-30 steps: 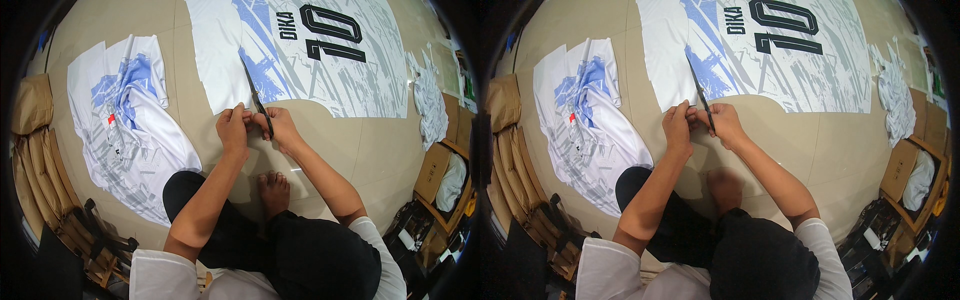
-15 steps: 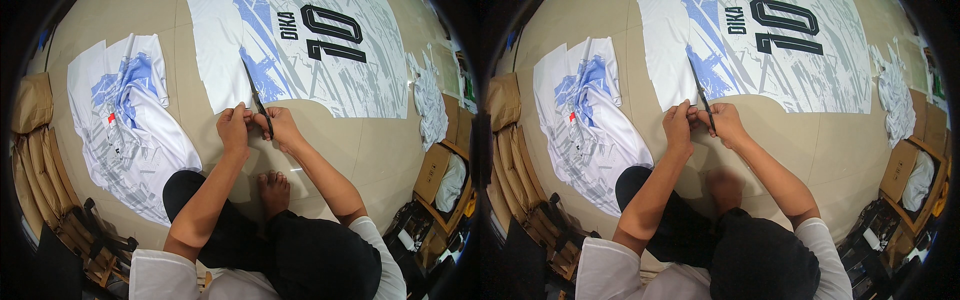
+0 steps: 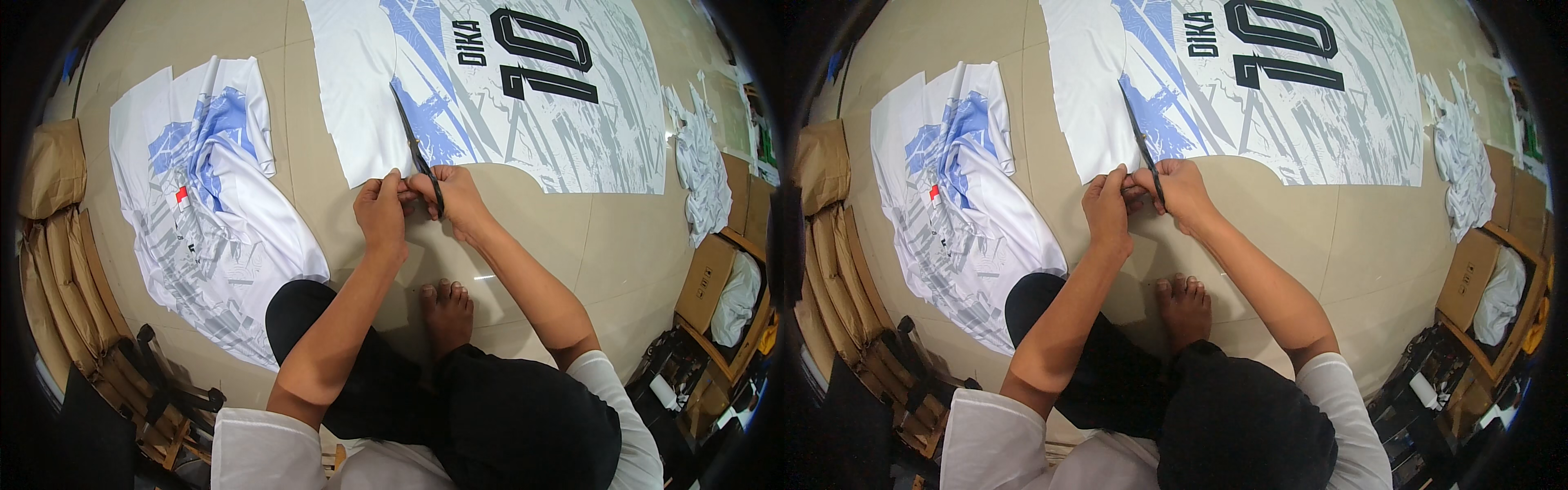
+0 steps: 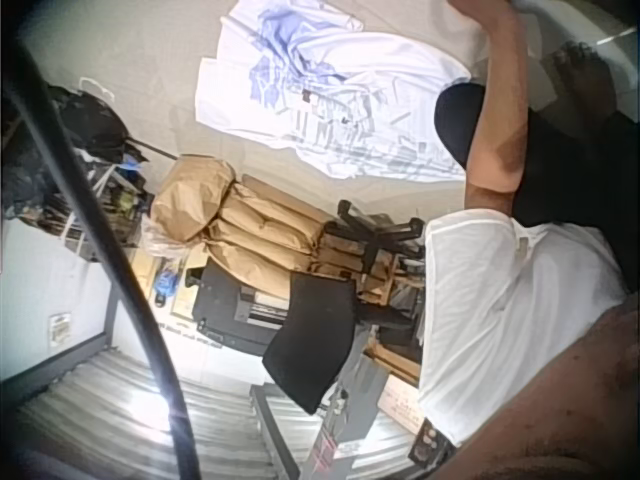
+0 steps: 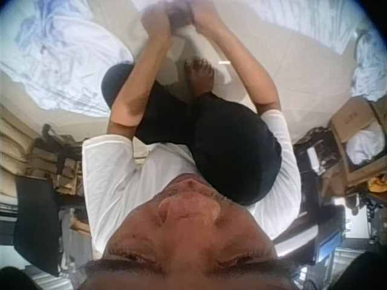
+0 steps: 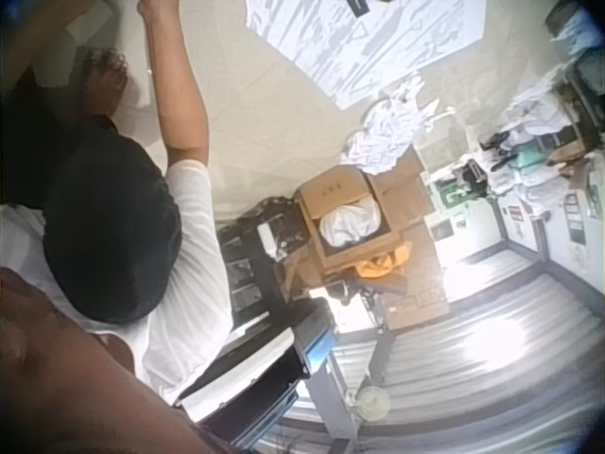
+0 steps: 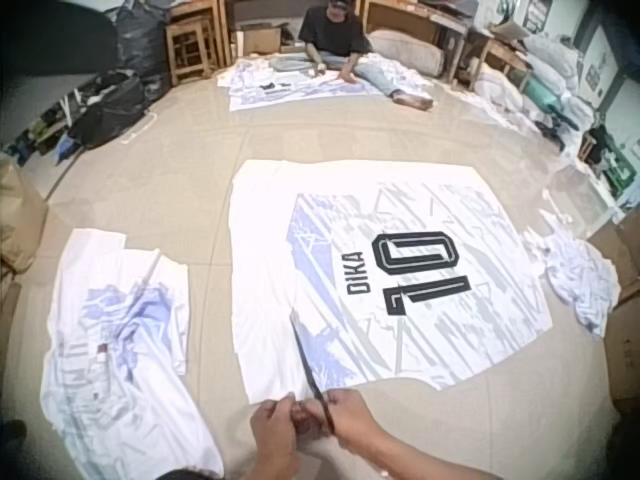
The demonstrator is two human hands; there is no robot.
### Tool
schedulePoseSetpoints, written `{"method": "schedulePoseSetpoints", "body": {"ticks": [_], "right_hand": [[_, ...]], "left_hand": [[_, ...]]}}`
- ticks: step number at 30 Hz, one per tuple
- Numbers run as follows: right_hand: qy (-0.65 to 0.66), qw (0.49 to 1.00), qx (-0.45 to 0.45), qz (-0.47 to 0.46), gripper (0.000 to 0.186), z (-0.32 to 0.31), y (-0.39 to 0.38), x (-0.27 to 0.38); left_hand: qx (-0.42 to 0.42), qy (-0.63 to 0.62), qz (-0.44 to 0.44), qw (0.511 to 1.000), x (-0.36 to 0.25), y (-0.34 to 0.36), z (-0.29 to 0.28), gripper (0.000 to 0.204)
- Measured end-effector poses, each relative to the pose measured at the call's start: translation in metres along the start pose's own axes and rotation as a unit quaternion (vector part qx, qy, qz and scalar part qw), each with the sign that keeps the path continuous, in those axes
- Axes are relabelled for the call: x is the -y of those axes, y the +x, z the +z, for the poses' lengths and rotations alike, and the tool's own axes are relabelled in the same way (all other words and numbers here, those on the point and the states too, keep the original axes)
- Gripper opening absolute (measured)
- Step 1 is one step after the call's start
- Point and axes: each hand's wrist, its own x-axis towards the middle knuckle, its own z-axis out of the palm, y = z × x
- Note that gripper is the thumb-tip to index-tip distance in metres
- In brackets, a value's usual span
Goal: The person cuts out a printed jersey piece from a larger sheet of fabric using shears while working on the floor.
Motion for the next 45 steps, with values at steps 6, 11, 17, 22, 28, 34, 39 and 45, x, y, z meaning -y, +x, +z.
{"method": "schedulePoseSetpoints", "body": {"ticks": [6, 11, 17, 22, 28, 34, 39, 45], "right_hand": [[0.011, 1.000, 0.007, -0.002, 0.031, -0.002, 0.007, -0.005], [0.009, 1.000, 0.011, 0.001, 0.030, -0.004, 0.007, -0.005], [0.006, 1.000, 0.006, -0.001, 0.029, -0.004, 0.006, -0.006], [0.000, 1.000, 0.011, -0.007, 0.029, -0.003, 0.007, 0.003], [-0.006, 1.000, 0.008, -0.001, 0.029, -0.001, 0.010, 0.008], [-0.003, 1.000, 0.014, -0.006, 0.029, -0.002, 0.015, 0.005], [-0.001, 1.000, 0.005, -0.001, 0.030, 0.001, 0.016, 0.007], [0.007, 1.000, 0.009, -0.003, 0.030, 0.002, 0.019, 0.006]], "left_hand": [[0.004, -0.005, 0.006, 1.000, 0.002, 0.001, 0.001, 0.024], [0.000, -0.004, 0.000, 1.000, 0.002, 0.001, 0.001, 0.025], [0.005, -0.003, 0.002, 1.000, 0.004, 0.003, 0.000, 0.025], [0.006, -0.005, 0.000, 1.000, 0.003, 0.000, 0.001, 0.024], [0.010, 0.006, -0.002, 1.000, 0.004, 0.001, 0.000, 0.021], [0.020, 0.020, -0.005, 1.000, 0.003, 0.001, -0.001, 0.017], [0.018, 0.027, -0.006, 0.999, 0.002, 0.000, -0.001, 0.016], [0.020, 0.023, -0.005, 1.000, 0.002, 0.000, -0.001, 0.016]]}}
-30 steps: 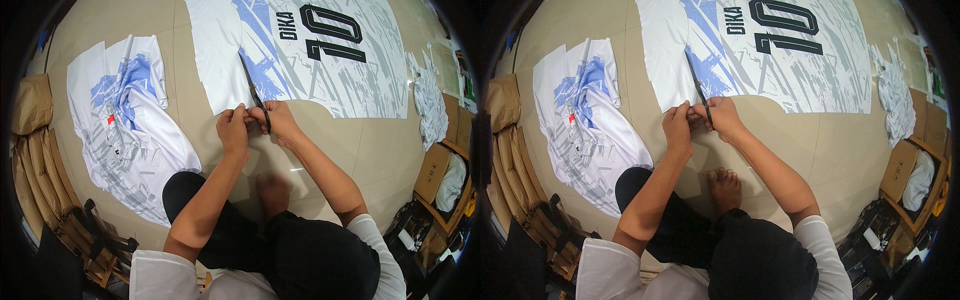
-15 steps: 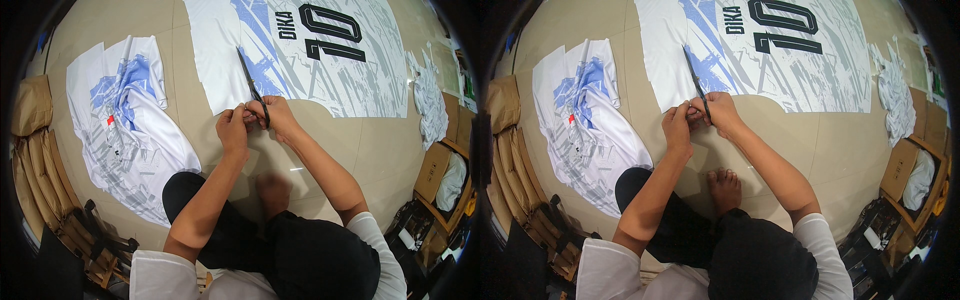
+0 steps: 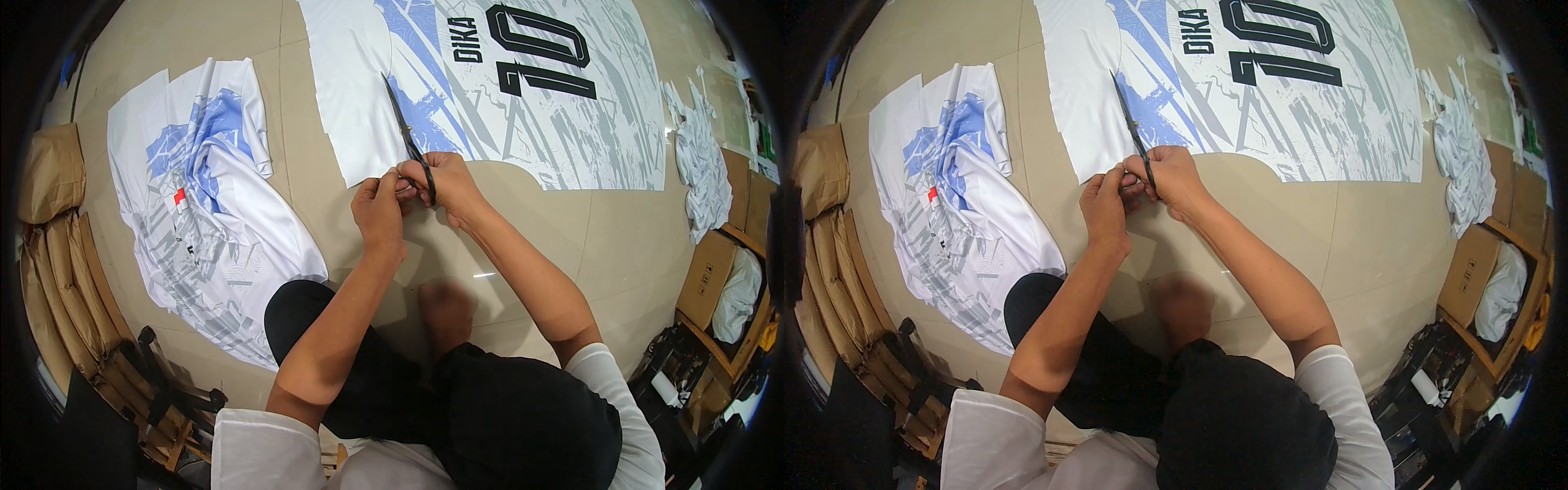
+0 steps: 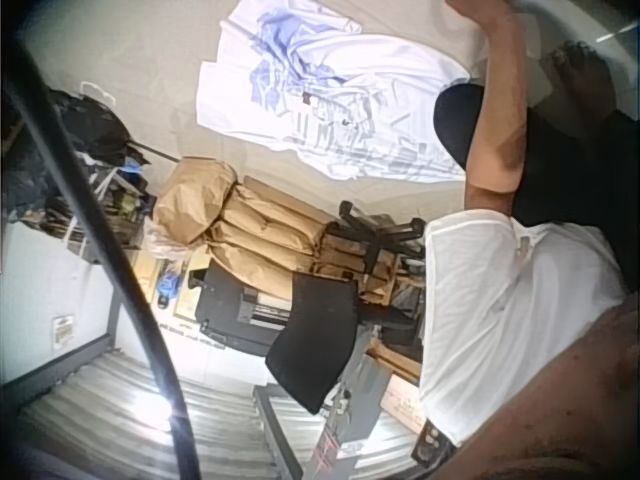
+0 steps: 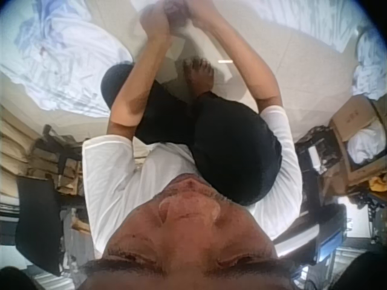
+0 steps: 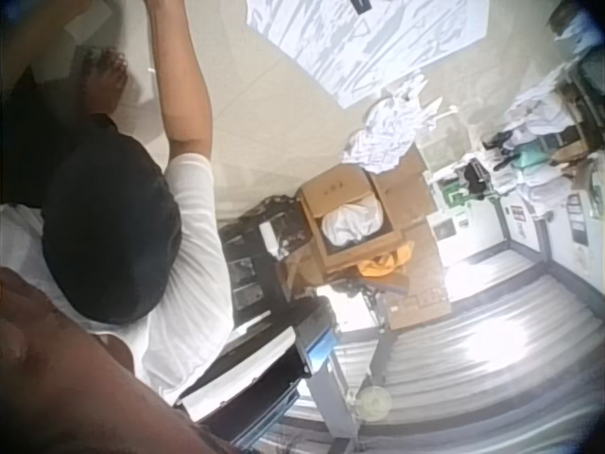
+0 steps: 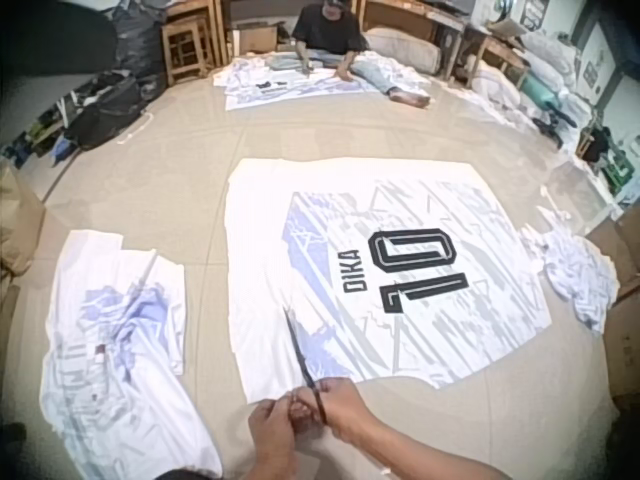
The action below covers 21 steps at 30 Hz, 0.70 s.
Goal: The person cuts out a printed jersey piece from a larger sheet of fabric using shears while working on the floor.
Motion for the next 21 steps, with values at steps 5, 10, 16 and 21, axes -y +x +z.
{"method": "schedulePoseSetpoints", "body": {"ticks": [5, 10, 16, 21], "right_hand": [[-0.006, 1.000, 0.000, 0.001, 0.030, -0.001, 0.000, 0.000], [-0.032, 0.999, 0.027, 0.022, 0.032, -0.013, -0.017, 0.003], [-0.147, 0.965, -0.170, -0.135, 0.030, -0.066, -0.054, -0.014], [-0.317, 0.768, -0.487, -0.271, 0.041, -0.171, -0.030, -0.005]], "left_hand": [[0.005, -0.010, 0.003, 1.000, 0.002, 0.002, -0.001, 0.016], [-0.015, -0.041, 0.012, 0.999, -0.007, 0.011, -0.003, 0.017], [-0.094, -0.118, 0.134, 0.979, -0.067, 0.063, -0.030, 0.026], [-0.229, 0.153, 0.363, 0.890, -0.066, 0.083, -0.038, 0.036]]}}
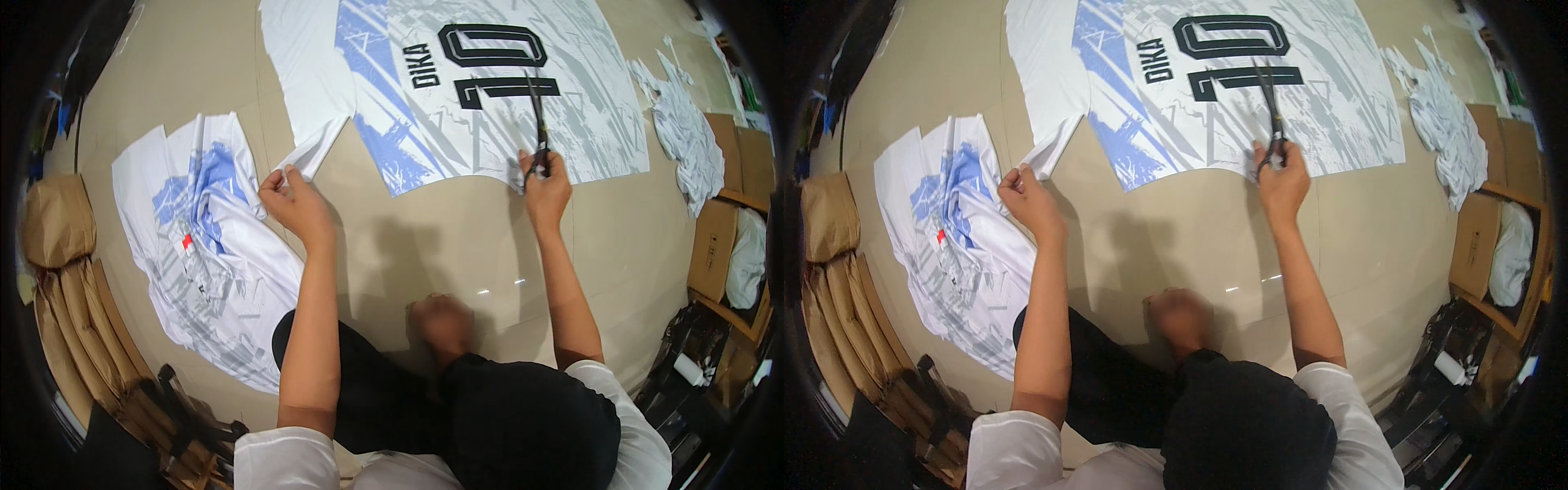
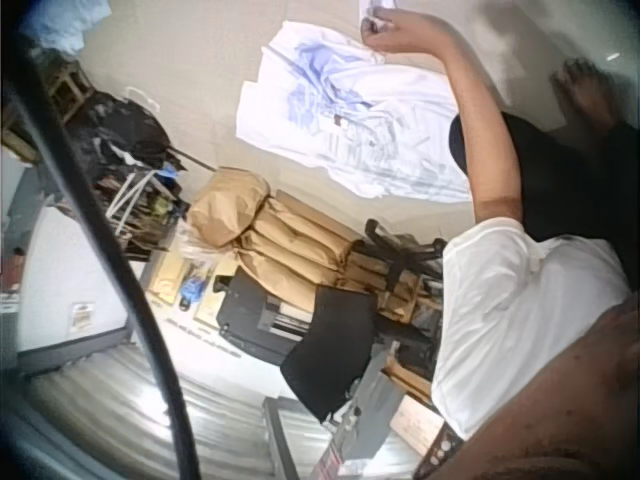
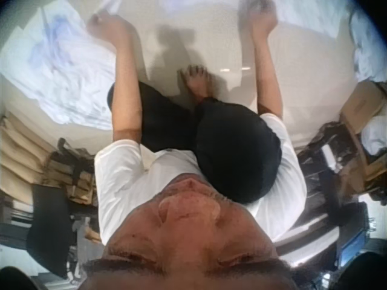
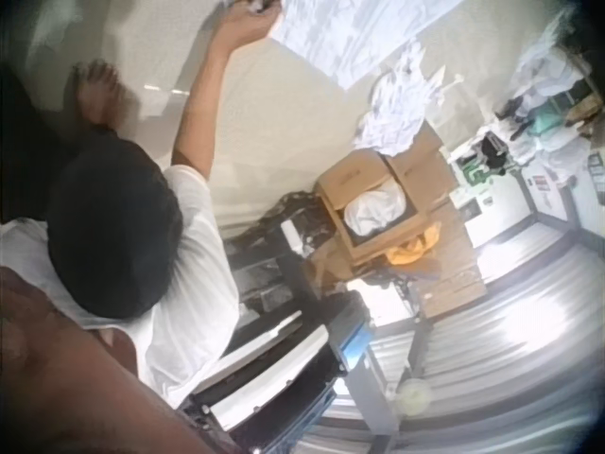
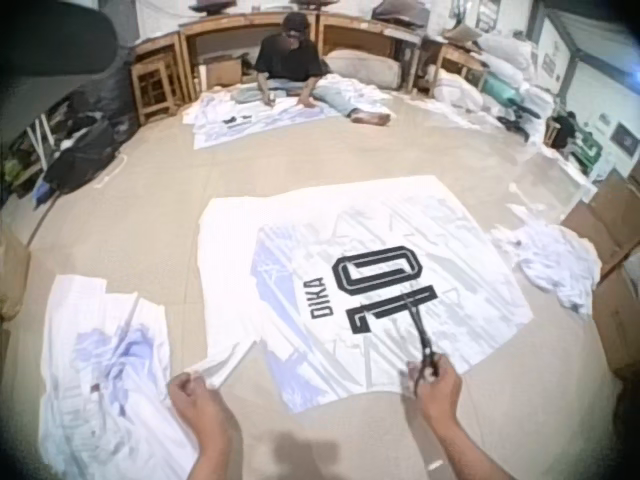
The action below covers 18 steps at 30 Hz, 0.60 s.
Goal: The person cuts out a printed jersey piece from a larger sheet of fabric using shears while working on the floor.
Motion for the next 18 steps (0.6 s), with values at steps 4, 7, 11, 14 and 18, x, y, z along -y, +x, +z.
{"method": "schedulePoseSetpoints", "body": {"ticks": [4, 7, 11, 14, 18], "right_hand": [[-0.081, 0.990, -0.107, -0.053, 0.056, -0.021, 0.060, -0.069], [-0.121, 0.984, -0.125, -0.039, 0.061, -0.021, 0.079, -0.095], [-0.133, 0.984, -0.119, -0.022, 0.063, -0.026, 0.088, -0.116], [-0.135, 0.984, -0.109, -0.036, 0.064, -0.039, 0.092, -0.130], [-0.143, 0.986, -0.073, -0.046, 0.067, -0.048, 0.094, -0.134]], "left_hand": [[0.116, 0.125, 0.367, 0.915, -0.031, -0.012, 0.028, 0.056], [0.268, 0.233, 0.441, 0.825, -0.029, 0.014, 0.049, 0.060], [0.331, 0.351, 0.435, 0.760, 0.001, 0.035, 0.060, 0.063], [0.351, 0.356, 0.430, 0.752, 0.003, 0.024, 0.053, 0.065], [0.348, 0.366, 0.426, 0.750, 0.004, -0.001, 0.029, 0.070]]}}
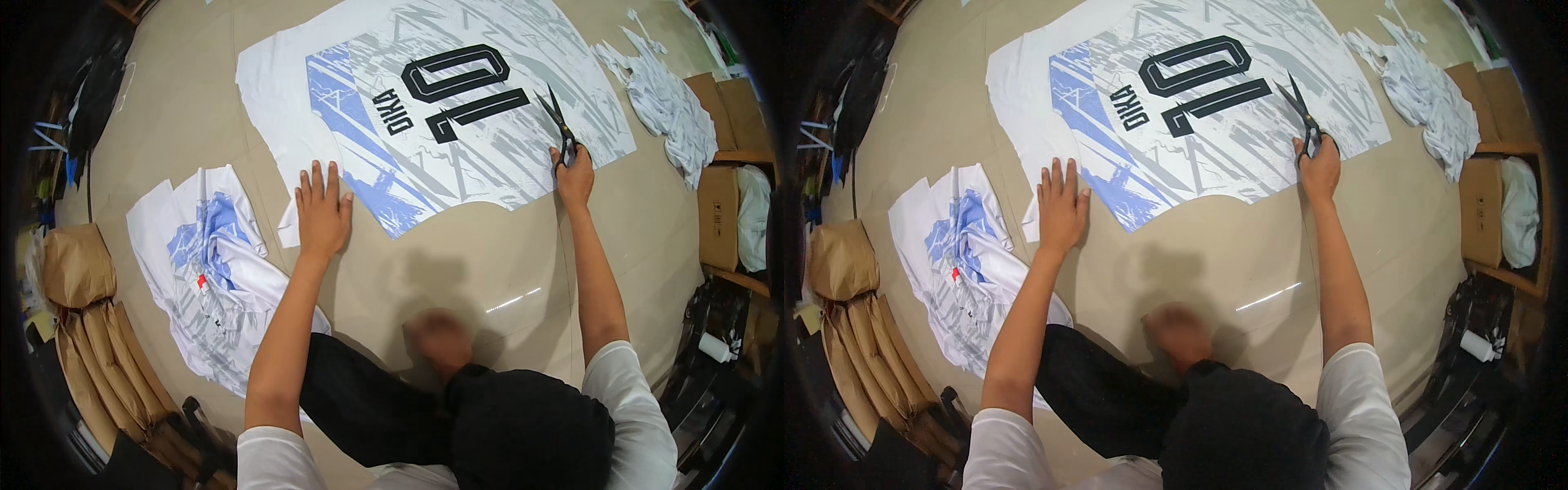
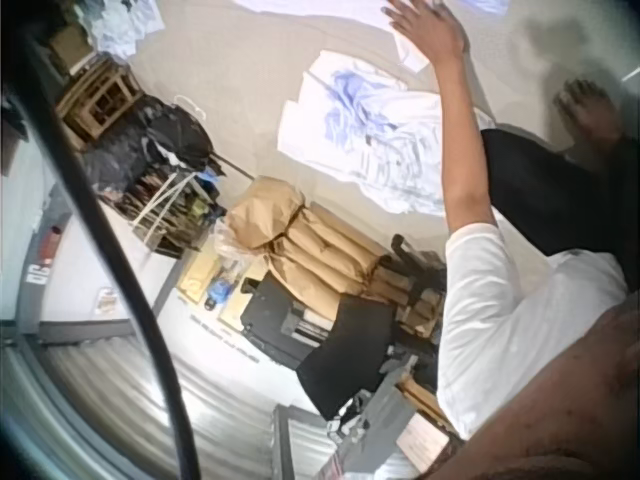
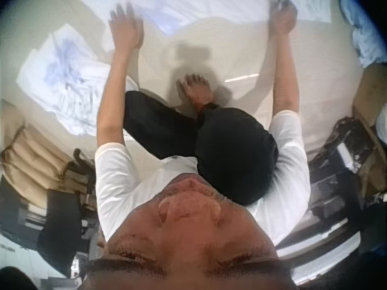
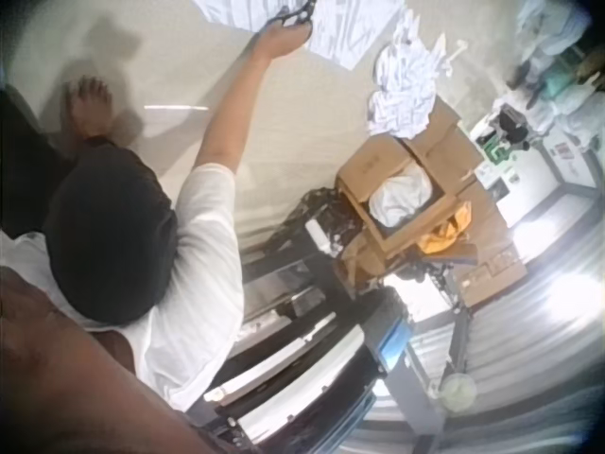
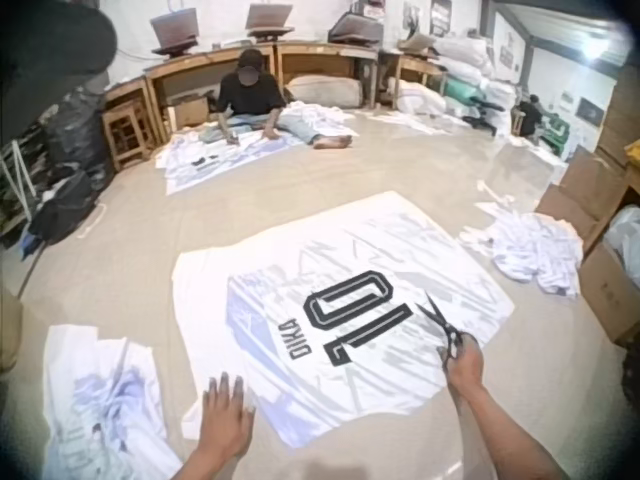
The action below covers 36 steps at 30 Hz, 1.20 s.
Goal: The person cuts out a printed jersey piece from a larger sheet of fabric using shears while working on the floor.
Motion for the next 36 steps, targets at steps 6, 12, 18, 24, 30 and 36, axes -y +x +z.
{"method": "schedulePoseSetpoints", "body": {"ticks": [6, 12, 18, 24, 30, 36], "right_hand": [[-0.027, 0.999, 0.039, -0.011, 0.071, -0.016, 0.025, -0.036], [-0.029, 0.999, 0.038, -0.015, 0.066, -0.038, 0.036, -0.080], [-0.007, 0.999, -0.013, 0.030, 0.067, -0.036, 0.013, -0.068], [0.010, 0.998, -0.049, 0.037, 0.067, -0.018, 0.019, -0.046], [0.025, 0.998, -0.062, 0.000, 0.067, 0.015, 0.041, -0.006], [0.011, 0.998, -0.051, -0.018, 0.069, 0.043, 0.043, 0.024]], "left_hand": [[0.048, -0.006, -0.021, 0.999, -0.062, -0.055, -0.014, 0.076], [0.131, 0.001, 0.005, 0.991, -0.112, -0.095, -0.041, 0.071], [0.008, -0.053, 0.016, 0.998, -0.063, -0.038, -0.023, 0.075], [-0.004, 0.002, -0.043, 0.999, -0.013, 0.036, -0.007, 0.080], [0.003, 0.003, -0.082, 0.997, 0.009, 0.031, 0.002, 0.081], [-0.020, 0.021, -0.073, 0.997, 0.017, 0.013, 0.006, 0.079]]}}
